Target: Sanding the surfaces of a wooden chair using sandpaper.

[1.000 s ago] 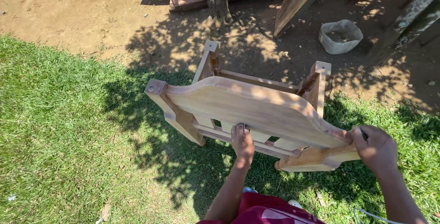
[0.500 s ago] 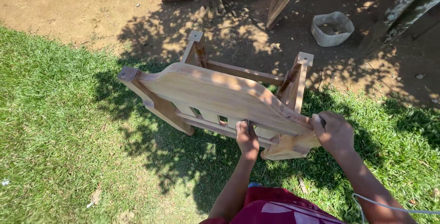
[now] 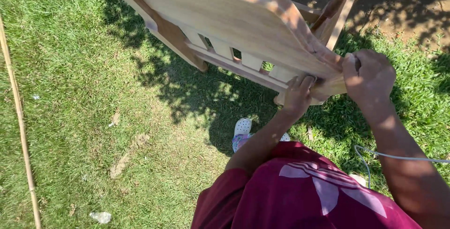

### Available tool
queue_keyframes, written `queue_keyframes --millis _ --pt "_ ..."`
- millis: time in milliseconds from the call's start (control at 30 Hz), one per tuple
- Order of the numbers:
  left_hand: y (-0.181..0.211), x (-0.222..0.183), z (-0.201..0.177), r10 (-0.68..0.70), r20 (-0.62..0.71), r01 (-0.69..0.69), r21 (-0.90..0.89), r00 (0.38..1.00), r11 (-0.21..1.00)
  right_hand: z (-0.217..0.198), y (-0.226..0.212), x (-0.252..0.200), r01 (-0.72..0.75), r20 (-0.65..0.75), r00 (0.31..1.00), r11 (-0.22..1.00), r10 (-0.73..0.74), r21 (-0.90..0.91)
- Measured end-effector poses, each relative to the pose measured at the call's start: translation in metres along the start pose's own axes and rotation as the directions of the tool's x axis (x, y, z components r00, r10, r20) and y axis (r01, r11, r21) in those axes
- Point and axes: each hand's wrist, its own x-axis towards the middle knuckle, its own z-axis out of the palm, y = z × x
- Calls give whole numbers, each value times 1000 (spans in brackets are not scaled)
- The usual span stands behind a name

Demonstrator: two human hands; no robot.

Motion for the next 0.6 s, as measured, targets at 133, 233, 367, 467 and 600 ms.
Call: queue_keyframes --millis 133,233,367,467,600 --pt "-8 -3 -10 103 123 -110 52 987 993 1 0 0 -160 14 987 982 159 103" --pt "-50 -1 -18 93 95 -82 -110 991 990 1 3 -1 -164 32 986 981 162 104" --pt "-79 -5 16 -163 27 165 -98 986 981 -2 1 1 -60 51 997 998 59 13" --pt "-53 0 19 -221 -92 203 -176 971 963 -6 -2 5 -4 -13 1000 1000 4 15" --pt "-19 -4 18 -133 92 127 71 987 989 8 12 -5 113 -66 991 991 -118 -74"
